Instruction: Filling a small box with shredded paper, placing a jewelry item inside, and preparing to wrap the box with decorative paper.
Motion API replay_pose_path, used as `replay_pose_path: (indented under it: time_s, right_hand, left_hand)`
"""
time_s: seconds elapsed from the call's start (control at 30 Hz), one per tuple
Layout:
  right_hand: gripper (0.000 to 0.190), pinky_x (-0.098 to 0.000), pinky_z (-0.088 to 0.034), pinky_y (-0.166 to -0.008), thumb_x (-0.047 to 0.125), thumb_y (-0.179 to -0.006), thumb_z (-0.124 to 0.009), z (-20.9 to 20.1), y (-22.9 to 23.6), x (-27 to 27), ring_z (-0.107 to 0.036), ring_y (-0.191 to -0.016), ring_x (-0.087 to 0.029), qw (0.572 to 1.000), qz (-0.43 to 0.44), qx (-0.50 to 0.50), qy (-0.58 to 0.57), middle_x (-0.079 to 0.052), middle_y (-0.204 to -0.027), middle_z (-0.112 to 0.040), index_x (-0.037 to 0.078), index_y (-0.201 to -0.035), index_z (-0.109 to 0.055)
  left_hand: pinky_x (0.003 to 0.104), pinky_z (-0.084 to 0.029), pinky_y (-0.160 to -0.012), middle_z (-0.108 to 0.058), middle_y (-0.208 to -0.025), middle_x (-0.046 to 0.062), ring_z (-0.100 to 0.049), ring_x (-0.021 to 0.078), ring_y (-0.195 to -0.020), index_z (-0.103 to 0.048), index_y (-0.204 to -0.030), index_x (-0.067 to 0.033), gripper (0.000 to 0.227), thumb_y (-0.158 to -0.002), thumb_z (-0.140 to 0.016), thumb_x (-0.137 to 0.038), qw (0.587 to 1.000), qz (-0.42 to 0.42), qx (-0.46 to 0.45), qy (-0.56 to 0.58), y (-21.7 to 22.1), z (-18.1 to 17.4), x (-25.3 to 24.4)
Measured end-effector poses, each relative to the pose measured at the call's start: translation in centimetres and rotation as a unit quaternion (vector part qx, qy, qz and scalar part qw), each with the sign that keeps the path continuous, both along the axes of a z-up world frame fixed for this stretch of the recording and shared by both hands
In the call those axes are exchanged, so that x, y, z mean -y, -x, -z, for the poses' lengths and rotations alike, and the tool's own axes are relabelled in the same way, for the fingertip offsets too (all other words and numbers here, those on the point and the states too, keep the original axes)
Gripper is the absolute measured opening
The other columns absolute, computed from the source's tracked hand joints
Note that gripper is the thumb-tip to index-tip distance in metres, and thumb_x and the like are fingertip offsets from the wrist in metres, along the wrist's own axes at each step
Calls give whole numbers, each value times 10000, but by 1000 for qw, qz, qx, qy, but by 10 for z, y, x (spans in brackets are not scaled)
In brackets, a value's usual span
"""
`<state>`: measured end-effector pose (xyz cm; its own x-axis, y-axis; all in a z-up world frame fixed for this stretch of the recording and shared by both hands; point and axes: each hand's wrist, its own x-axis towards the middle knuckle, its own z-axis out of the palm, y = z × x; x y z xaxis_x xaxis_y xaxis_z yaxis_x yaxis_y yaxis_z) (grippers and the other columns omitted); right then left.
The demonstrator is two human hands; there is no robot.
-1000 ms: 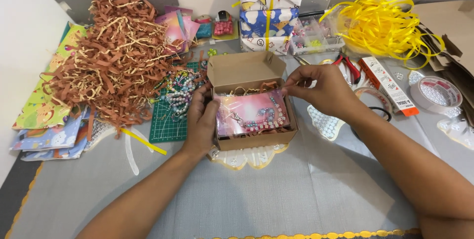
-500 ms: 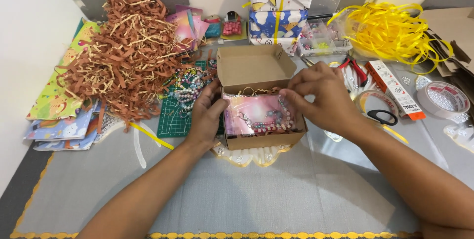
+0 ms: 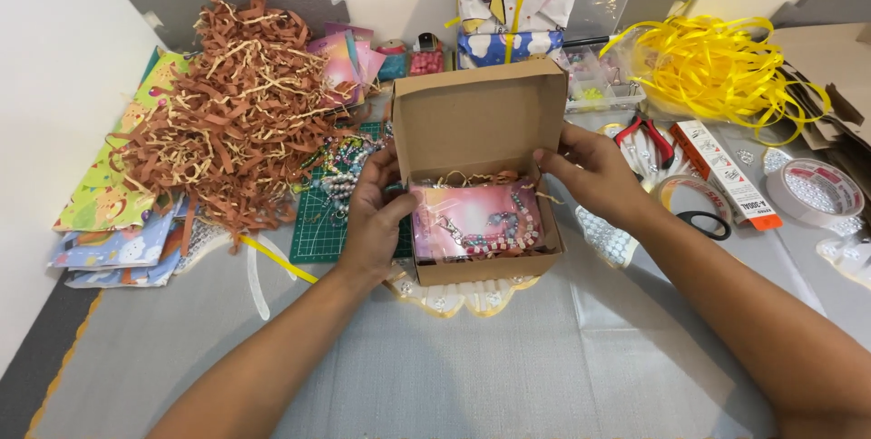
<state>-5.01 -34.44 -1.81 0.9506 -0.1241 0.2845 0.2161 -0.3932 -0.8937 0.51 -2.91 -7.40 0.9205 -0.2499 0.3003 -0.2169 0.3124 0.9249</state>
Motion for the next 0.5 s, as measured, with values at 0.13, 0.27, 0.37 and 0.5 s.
replay_pose_path:
  time_s: [0.13, 0.27, 0.37, 0.5]
  right_hand:
    - [90, -437, -637, -963, 80, -1156, -786, 40, -6, 12, -810, -970, -277, 990, 3, 117, 73, -149, -951, -784, -1, -1155, -826]
    - [118, -499, -639, -898, 37, -1206, -680, 67, -7, 14, -795, -975, -337, 973, 11, 197, 119, -191, -975, -725, -19, -1196, -783]
    - [155, -527, -638, -900, 42, -1227, -628, 68, -3, 10, -800, -1005, -371, 971, 9, 203, 125, -198, -1011, -730, -18, -1246, -770]
    - [179, -569, -614, -894, 53, -1231, -599, 76, -3, 13, -784, -1025, -478, 965, 13, 214, 150, -225, -1038, -731, -28, -1254, -757]
  left_hand:
    - [440, -419, -1075, -763, -1406, 104, -617, 248, -1305, -638, -1597, -118, 690, -918, -739, -53, 999, -6, 24, -21, -4, 11, 0]
    - [473, -449, -1063, -764, -1315, 136, -639, 274, -1237, -683, -1539, -115, 586, -959, -759, -90, 999, -9, 29, -36, -11, 34, 3]
    - [472, -458, -1061, -762, -1290, 129, -641, 267, -1229, -694, -1531, -121, 545, -989, -749, -92, 998, -16, 44, -48, -12, 37, 3]
    - [480, -458, -1082, -738, -1271, 149, -619, 292, -1248, -678, -1522, -76, 533, -991, -722, -83, 997, -17, 61, -38, 7, 9, 5]
